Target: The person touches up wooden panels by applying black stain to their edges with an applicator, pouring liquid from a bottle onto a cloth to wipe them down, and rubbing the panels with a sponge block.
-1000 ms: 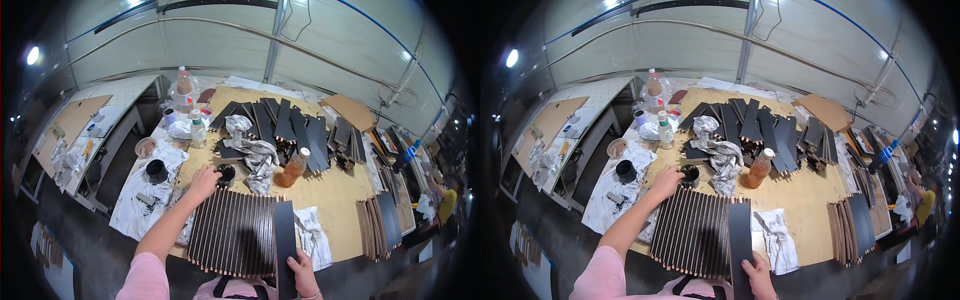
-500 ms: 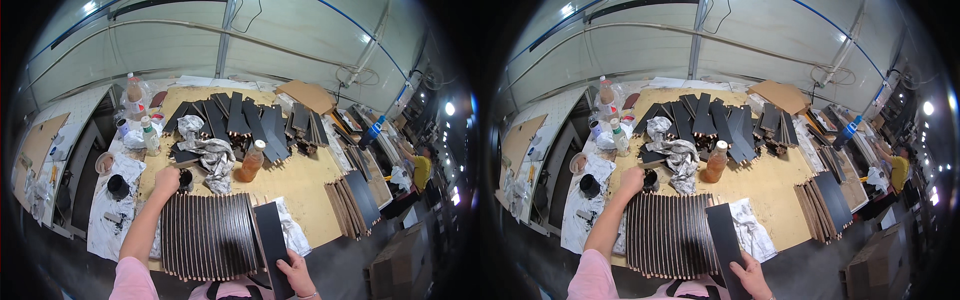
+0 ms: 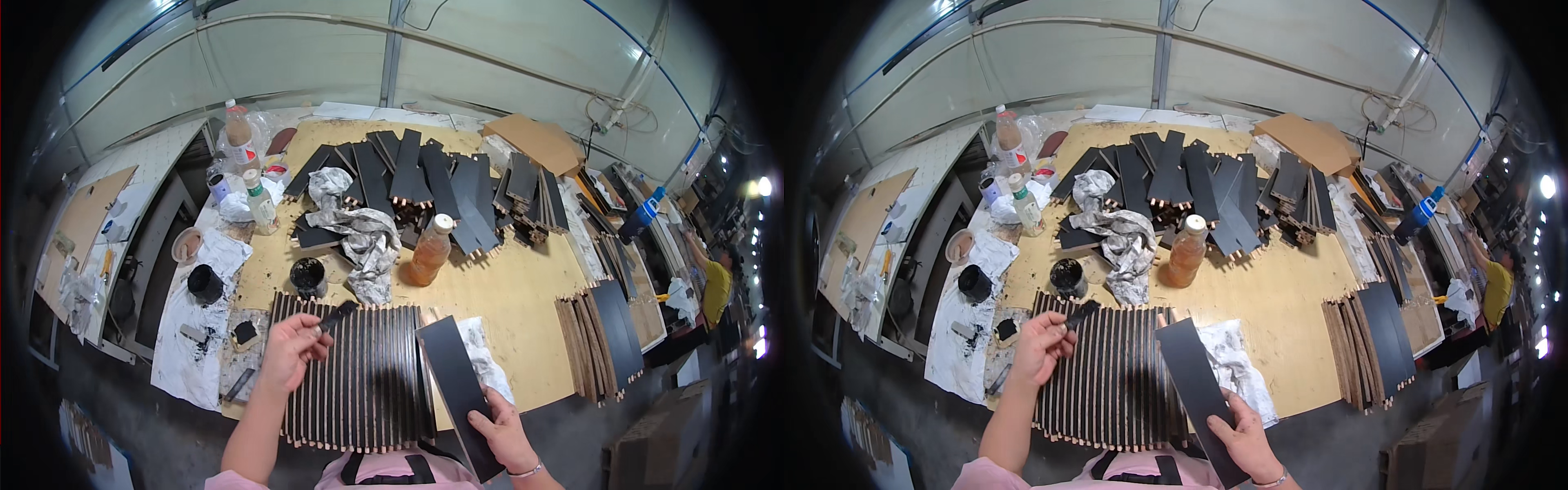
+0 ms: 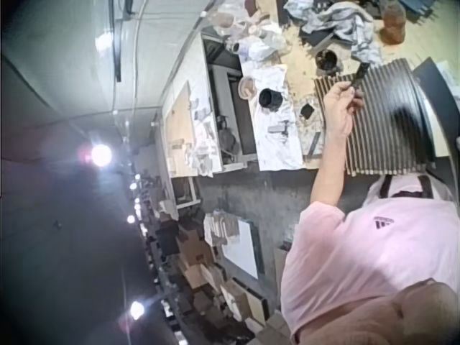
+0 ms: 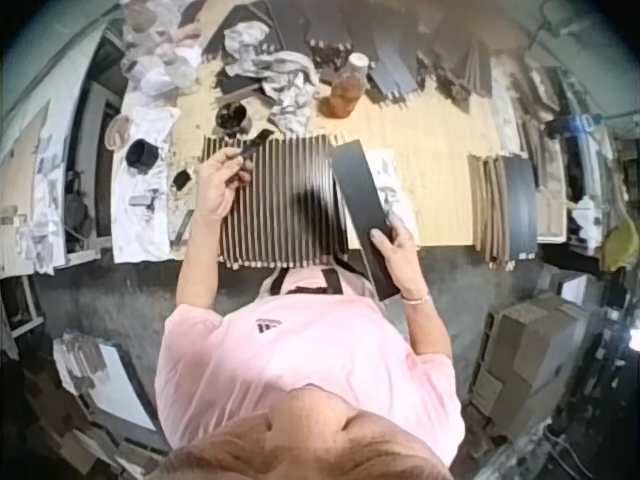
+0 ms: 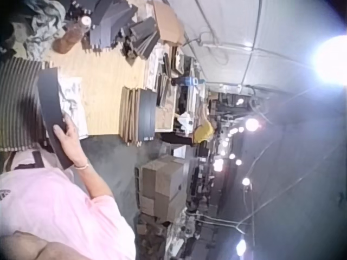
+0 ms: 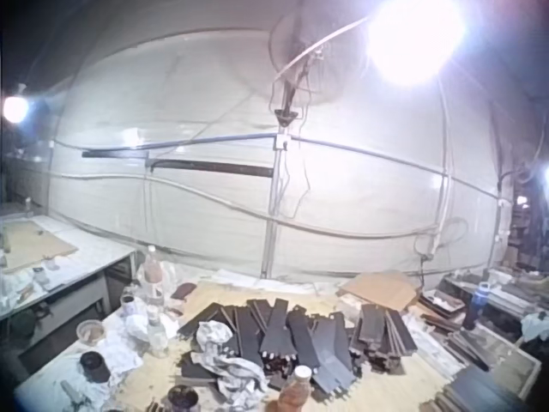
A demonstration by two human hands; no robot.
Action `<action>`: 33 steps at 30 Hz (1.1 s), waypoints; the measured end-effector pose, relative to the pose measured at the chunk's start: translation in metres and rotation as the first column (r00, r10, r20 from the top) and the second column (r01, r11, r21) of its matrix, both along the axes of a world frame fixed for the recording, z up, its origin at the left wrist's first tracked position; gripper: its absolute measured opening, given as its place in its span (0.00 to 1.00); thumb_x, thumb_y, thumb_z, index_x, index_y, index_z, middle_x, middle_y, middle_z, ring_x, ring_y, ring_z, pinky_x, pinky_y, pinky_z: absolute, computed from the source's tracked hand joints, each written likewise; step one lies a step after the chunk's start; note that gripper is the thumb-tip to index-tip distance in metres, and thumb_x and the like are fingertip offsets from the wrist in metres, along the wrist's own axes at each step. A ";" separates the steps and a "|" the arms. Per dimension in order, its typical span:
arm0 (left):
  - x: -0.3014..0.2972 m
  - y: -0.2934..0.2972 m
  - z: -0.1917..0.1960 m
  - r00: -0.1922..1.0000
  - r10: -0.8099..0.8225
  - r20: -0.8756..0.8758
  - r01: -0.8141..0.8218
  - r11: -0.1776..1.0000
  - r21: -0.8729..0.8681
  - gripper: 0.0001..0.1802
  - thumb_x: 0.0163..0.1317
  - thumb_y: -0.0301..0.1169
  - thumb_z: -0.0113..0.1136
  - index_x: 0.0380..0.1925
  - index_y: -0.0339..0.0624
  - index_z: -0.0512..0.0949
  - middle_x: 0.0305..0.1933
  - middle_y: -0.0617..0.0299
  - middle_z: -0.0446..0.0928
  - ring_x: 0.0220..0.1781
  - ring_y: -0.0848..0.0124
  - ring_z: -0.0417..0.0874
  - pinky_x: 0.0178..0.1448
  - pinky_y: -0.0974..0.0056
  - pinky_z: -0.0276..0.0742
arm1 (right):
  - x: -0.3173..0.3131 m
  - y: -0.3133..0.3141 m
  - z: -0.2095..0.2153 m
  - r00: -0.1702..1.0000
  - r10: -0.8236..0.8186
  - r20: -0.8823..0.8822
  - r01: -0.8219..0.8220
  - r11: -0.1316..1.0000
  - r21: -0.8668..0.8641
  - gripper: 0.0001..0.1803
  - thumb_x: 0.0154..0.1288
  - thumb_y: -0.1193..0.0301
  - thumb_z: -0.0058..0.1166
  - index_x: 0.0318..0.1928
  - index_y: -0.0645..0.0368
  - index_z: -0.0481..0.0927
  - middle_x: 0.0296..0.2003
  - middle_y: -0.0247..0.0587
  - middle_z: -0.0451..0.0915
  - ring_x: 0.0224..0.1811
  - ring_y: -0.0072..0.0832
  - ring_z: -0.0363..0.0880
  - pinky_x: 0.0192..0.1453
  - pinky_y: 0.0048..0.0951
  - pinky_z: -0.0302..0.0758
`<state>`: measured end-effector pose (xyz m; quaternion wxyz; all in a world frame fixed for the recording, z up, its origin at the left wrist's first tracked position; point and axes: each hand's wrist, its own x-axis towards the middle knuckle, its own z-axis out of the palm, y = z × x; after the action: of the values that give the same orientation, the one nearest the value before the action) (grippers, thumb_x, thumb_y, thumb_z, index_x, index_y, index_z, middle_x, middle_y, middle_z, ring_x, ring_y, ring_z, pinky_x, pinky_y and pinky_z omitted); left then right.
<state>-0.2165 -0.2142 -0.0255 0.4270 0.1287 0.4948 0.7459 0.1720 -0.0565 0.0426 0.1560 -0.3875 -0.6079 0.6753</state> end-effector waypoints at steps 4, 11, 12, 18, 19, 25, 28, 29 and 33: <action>0.062 0.014 0.013 0.986 -0.157 0.050 0.150 0.981 0.122 0.12 0.77 0.21 0.60 0.57 0.31 0.78 0.40 0.42 0.90 0.32 0.60 0.93 0.38 0.61 0.92 | 0.016 0.007 0.005 0.999 0.043 -0.009 -0.043 0.999 -0.015 0.31 0.79 0.78 0.64 0.77 0.74 0.73 0.66 0.41 0.83 0.67 0.23 0.80 0.76 0.29 0.74; 0.125 0.035 0.019 0.958 -0.169 -0.232 0.196 0.976 0.096 0.14 0.85 0.30 0.62 0.60 0.32 0.85 0.48 0.59 0.85 0.49 0.71 0.89 0.55 0.65 0.88 | 0.068 0.008 0.014 0.993 0.020 0.114 -0.035 0.991 0.132 0.32 0.78 0.77 0.65 0.78 0.74 0.73 0.69 0.44 0.81 0.70 0.26 0.78 0.78 0.31 0.73; 0.131 0.042 0.030 0.939 -0.146 -0.312 0.188 0.976 0.111 0.14 0.82 0.29 0.66 0.60 0.33 0.87 0.46 0.60 0.84 0.47 0.72 0.87 0.52 0.66 0.85 | 0.073 0.006 0.015 0.993 0.002 0.116 -0.018 0.991 0.131 0.32 0.78 0.77 0.65 0.78 0.74 0.73 0.69 0.44 0.81 0.70 0.26 0.78 0.78 0.31 0.73; 0.136 0.061 0.049 0.531 -0.013 -0.847 0.192 0.976 0.105 0.13 0.69 0.28 0.77 0.52 0.35 0.93 0.40 0.59 0.83 0.36 0.71 0.79 0.39 0.67 0.71 | 0.092 -0.032 0.037 0.976 -0.143 0.164 0.105 0.970 0.221 0.29 0.78 0.77 0.63 0.75 0.76 0.75 0.66 0.52 0.86 0.68 0.34 0.83 0.74 0.35 0.77; 0.138 0.064 0.050 0.508 0.002 -0.861 0.182 0.977 0.110 0.13 0.66 0.26 0.79 0.50 0.37 0.93 0.38 0.60 0.83 0.36 0.70 0.79 0.38 0.66 0.72 | 0.093 -0.032 0.039 0.975 -0.135 0.177 0.093 0.970 0.226 0.29 0.78 0.78 0.63 0.75 0.76 0.76 0.65 0.52 0.86 0.68 0.35 0.83 0.75 0.35 0.77; 0.141 0.074 0.053 0.375 0.053 -0.925 0.225 0.963 0.146 0.22 0.55 0.22 0.82 0.53 0.42 0.94 0.36 0.63 0.83 0.34 0.65 0.80 0.40 0.61 0.74 | 0.096 -0.015 0.039 0.986 -0.090 0.143 0.062 0.980 0.189 0.32 0.77 0.77 0.64 0.77 0.74 0.74 0.68 0.51 0.83 0.71 0.33 0.80 0.78 0.34 0.73; 0.143 0.077 0.051 0.355 0.076 -0.932 0.229 0.959 0.165 0.23 0.54 0.22 0.82 0.52 0.42 0.94 0.36 0.63 0.81 0.34 0.65 0.80 0.40 0.60 0.74 | 0.096 -0.007 0.037 0.991 -0.060 0.116 0.043 0.989 0.140 0.34 0.79 0.75 0.66 0.79 0.74 0.72 0.72 0.48 0.81 0.73 0.30 0.78 0.80 0.32 0.70; 0.144 0.078 0.051 0.351 0.082 -0.933 0.229 0.958 0.170 0.23 0.53 0.22 0.82 0.52 0.42 0.95 0.35 0.63 0.81 0.34 0.65 0.80 0.39 0.60 0.73 | 0.095 -0.007 0.037 0.991 -0.057 0.124 0.040 0.990 0.134 0.34 0.79 0.75 0.66 0.79 0.74 0.72 0.72 0.49 0.81 0.73 0.30 0.78 0.80 0.32 0.70; 0.146 0.082 0.054 0.326 0.091 -0.941 0.229 0.958 0.172 0.24 0.51 0.22 0.82 0.52 0.42 0.95 0.34 0.63 0.79 0.33 0.64 0.80 0.39 0.60 0.73 | 0.098 -0.008 0.036 0.992 -0.073 0.107 0.062 0.993 0.101 0.34 0.79 0.74 0.66 0.79 0.73 0.72 0.71 0.48 0.81 0.73 0.30 0.78 0.80 0.32 0.70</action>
<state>-0.0705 -0.1325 0.0285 0.0705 0.6153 0.5357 0.5740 0.2699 -0.0645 0.0791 0.1634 -0.4366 -0.6343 0.6167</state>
